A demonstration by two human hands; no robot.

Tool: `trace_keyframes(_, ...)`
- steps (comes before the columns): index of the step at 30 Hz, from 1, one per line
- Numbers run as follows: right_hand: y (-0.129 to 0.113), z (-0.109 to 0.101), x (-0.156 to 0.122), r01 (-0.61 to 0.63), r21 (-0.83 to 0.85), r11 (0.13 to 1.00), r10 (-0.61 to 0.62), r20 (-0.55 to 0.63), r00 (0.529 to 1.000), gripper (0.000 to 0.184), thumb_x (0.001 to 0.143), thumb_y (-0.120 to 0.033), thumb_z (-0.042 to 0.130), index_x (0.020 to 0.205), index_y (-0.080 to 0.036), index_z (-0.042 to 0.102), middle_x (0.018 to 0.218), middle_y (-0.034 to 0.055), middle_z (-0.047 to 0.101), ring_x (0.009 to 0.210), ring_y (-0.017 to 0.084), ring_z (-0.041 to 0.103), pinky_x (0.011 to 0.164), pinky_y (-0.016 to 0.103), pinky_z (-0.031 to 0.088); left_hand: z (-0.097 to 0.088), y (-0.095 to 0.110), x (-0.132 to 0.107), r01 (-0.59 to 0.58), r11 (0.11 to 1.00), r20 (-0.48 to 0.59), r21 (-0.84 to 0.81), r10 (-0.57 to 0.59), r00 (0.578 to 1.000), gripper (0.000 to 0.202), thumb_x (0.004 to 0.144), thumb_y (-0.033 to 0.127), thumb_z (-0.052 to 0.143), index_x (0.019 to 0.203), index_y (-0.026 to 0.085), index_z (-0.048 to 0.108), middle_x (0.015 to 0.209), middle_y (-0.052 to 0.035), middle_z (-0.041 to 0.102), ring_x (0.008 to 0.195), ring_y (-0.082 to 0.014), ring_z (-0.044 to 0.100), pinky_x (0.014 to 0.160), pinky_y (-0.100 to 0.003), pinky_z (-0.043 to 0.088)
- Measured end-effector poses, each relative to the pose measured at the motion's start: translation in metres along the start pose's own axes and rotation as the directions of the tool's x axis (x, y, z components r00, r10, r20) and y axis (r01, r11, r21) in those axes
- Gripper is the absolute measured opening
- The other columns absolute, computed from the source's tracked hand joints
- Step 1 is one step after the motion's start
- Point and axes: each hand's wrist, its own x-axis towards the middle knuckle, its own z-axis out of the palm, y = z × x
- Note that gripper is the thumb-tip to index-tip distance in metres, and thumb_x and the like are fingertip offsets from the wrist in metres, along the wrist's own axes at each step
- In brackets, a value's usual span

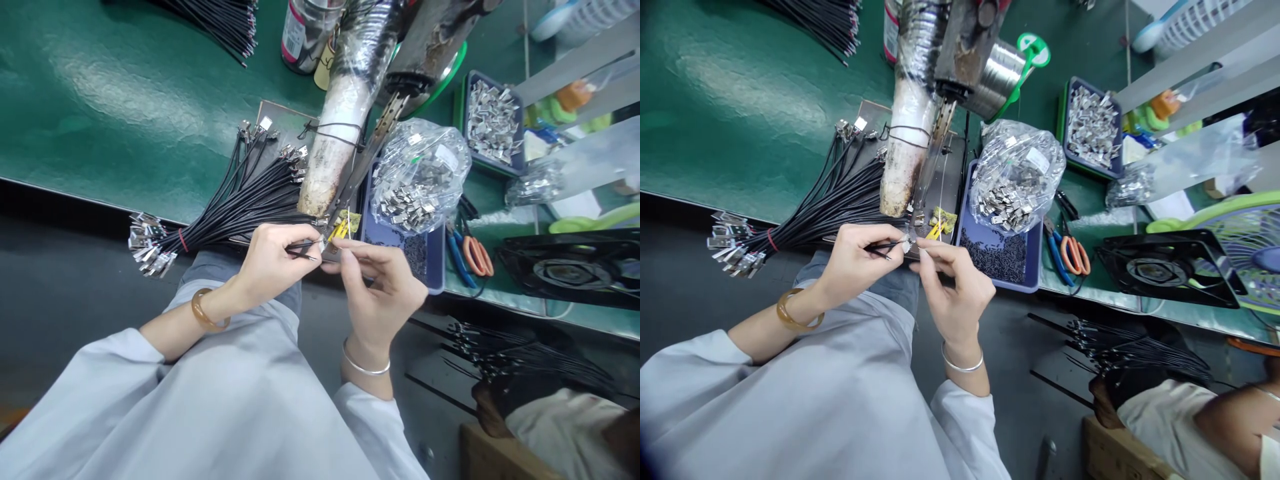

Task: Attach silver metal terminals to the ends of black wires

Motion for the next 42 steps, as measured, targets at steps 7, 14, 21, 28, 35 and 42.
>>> trace_keyframes(7,-0.002,-0.023,0.003,0.208,-0.03,0.978,-0.202,-0.413,0.888,0.013,0.09,-0.032,0.068,0.099,-0.024,0.064,0.066,-0.0072,0.058,0.037,0.008,0.051,0.035,0.023,0.038,-0.006,-0.004,-0.009,-0.192,0.981,0.03,0.023,0.191,0.981,0.016,0.085,0.009,0.059,0.077,0.013,0.072,0.063,0.0023,0.061,0.054,-0.0059,0.046,0.055,-0.018,0.038)
trace_keyframes(14,0.045,-0.061,0.038,-0.182,-0.342,0.922,0.171,-0.063,0.983,0.017,0.083,-0.033,0.07,0.078,-0.024,0.057,0.068,-0.0005,0.069,0.064,0.02,0.072,0.063,0.033,0.057,-0.01,-0.011,-0.018,-0.278,0.96,-0.224,-0.04,0.262,0.939,0.01,0.082,0.006,0.065,0.083,0.014,0.072,0.069,-0.0004,0.061,0.066,-0.0096,0.054,0.062,-0.021,0.044)
trace_keyframes(21,0.1,-0.057,0.076,0.016,-0.564,0.825,0.097,0.169,0.981,0.017,0.075,-0.018,0.065,0.066,-0.025,0.051,0.083,0.0053,0.074,0.077,0.023,0.067,0.073,0.036,0.052,-0.028,-0.013,-0.012,0.195,0.846,0.112,-0.496,-0.16,0.981,0.018,0.077,0.027,0.078,0.076,0.012,0.068,0.053,0.0063,0.048,0.049,-0.0047,0.038,0.05,-0.02,0.034)
trace_keyframes(28,0.091,-0.051,0.072,0.036,-0.585,0.811,0.021,0.09,0.996,0.013,0.077,-0.023,0.062,0.069,-0.025,0.051,0.068,0.001,0.065,0.066,0.02,0.063,0.067,0.034,0.05,-0.036,-0.016,-0.002,0.291,0.738,0.272,-0.609,-0.151,0.95,0.023,0.074,0.026,0.072,0.086,0.017,0.055,0.061,0.0061,0.053,0.053,-0.0061,0.048,0.053,-0.018,0.039)
trace_keyframes(35,0.035,-0.04,0.043,0.002,-0.247,0.969,-0.074,-0.282,0.956,0.017,0.077,-0.023,0.07,0.068,-0.023,0.056,0.073,0.0001,0.069,0.053,0.014,0.064,0.047,0.028,0.05,-0.031,-0.003,0.005,0.245,0.885,0.274,-0.395,-0.142,0.951,0.009,0.079,0.02,0.066,0.076,0.012,0.068,0.063,-0.0023,0.067,0.057,-0.0091,0.058,0.057,-0.019,0.045)
trace_keyframes(42,0.009,-0.008,0.011,0.067,0.098,0.993,-0.051,-0.162,0.985,0.009,0.084,-0.019,0.075,0.079,-0.022,0.068,0.087,0.0008,0.072,0.076,0.015,0.073,0.067,0.03,0.063,-0.025,0.001,0.012,0.196,0.931,0.289,-0.308,-0.105,0.952,0.01,0.08,0.016,0.062,0.073,0.011,0.068,0.059,0.0,0.063,0.053,-0.0077,0.053,0.053,-0.018,0.041)
